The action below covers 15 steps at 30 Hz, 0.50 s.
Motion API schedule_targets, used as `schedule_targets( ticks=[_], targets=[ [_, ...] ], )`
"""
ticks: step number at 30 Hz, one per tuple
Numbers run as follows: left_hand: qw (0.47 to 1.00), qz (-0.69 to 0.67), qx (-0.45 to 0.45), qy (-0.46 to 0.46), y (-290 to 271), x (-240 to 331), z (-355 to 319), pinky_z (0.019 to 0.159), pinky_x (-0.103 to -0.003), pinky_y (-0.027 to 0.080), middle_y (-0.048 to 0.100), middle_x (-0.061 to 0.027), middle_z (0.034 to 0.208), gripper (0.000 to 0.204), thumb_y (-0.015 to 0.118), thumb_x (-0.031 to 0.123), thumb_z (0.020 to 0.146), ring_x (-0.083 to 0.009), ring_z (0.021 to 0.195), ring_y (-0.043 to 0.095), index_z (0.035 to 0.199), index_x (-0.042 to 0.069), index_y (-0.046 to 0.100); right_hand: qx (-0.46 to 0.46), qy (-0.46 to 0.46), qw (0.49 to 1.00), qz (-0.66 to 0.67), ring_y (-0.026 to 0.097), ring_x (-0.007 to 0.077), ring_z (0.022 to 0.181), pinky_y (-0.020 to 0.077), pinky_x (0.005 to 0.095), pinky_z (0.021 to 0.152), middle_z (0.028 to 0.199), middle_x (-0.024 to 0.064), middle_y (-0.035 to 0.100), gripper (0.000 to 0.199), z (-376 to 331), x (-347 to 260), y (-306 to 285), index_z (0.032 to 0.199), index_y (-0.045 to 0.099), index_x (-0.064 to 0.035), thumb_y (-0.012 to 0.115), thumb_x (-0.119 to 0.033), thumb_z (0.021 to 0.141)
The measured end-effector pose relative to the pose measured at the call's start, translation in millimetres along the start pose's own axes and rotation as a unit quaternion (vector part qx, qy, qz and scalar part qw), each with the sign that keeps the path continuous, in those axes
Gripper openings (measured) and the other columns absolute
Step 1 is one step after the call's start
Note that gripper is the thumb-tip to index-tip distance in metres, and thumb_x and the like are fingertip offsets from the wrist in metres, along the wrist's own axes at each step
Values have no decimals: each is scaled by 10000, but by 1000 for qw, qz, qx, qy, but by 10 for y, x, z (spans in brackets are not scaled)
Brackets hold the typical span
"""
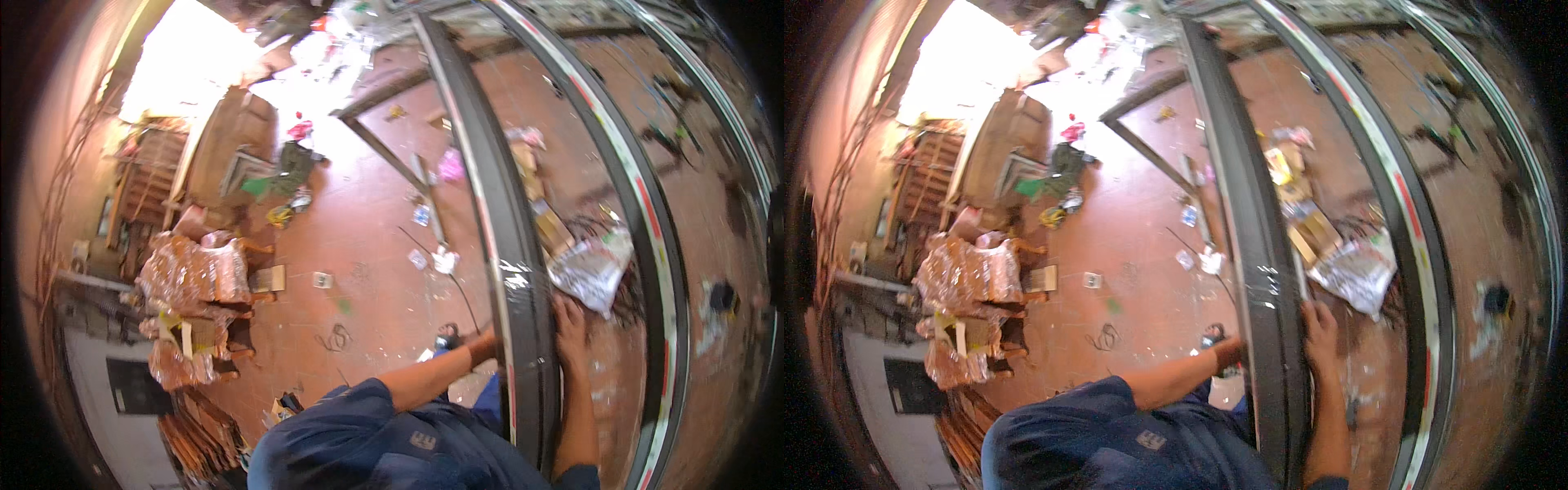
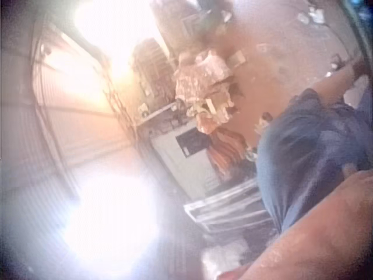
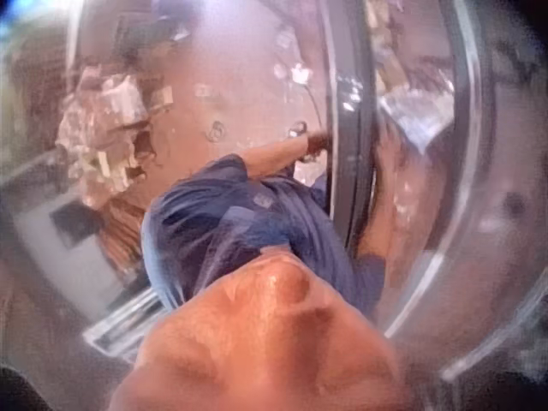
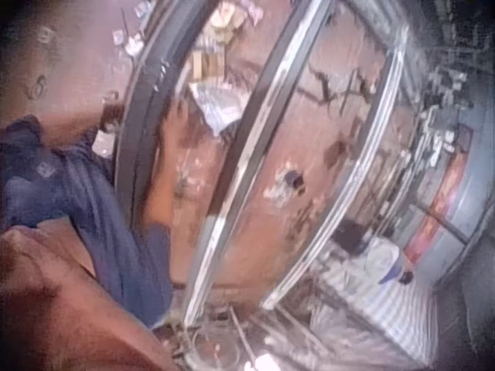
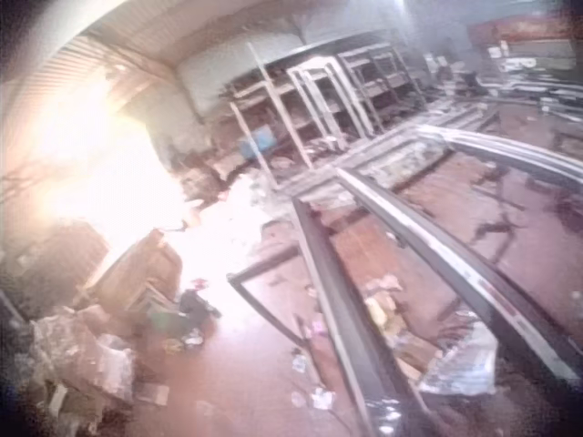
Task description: The person wraps a long metal frame with a roll of clear plastic wrap, smoothing it along the length. They then sit on the floor and use a utility knife to cut a small metal strip, handling the strip and knife with both hands.
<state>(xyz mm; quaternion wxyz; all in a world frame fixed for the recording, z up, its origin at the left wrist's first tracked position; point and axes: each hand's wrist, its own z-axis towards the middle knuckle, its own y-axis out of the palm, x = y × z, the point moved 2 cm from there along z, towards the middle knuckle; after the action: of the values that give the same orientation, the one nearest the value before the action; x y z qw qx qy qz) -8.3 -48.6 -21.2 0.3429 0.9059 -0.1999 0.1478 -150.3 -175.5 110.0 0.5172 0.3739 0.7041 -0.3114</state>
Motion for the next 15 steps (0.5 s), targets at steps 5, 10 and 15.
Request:
schedule_targets(
  ticks=[5,10,15],
  targets=[
    [1000,4,3,-20,7,1,13,936,-386,512,670,-69,1182,478,631,397,1005,-201,1056,630,1330,50,582,39,-27,989,-141,554,176,794,451,358,742,808,90,587,349,9,-139,-54,1022,666,26,587,-313,1050],
    [999,33,7,-30,25,118,46,949,-381,501,668,-67,1190,477,635,385,1008,-195,1064,622,1339,46,579,5,-39,994,-100,539,206,802,440,385,736,825,91,562,370,104,-35,-160,991,668,26,652,-344,1003],
    [998,55,16,-28,-8,268,57,963,-375,489,666,-66,1198,477,638,374,1011,-189,1072,613,1349,42,575,51,-5,993,-109,612,248,987,481,377,878,1047,138,673,657,211,121,-228,1276,643,6,782,-488,866]
  ],
)
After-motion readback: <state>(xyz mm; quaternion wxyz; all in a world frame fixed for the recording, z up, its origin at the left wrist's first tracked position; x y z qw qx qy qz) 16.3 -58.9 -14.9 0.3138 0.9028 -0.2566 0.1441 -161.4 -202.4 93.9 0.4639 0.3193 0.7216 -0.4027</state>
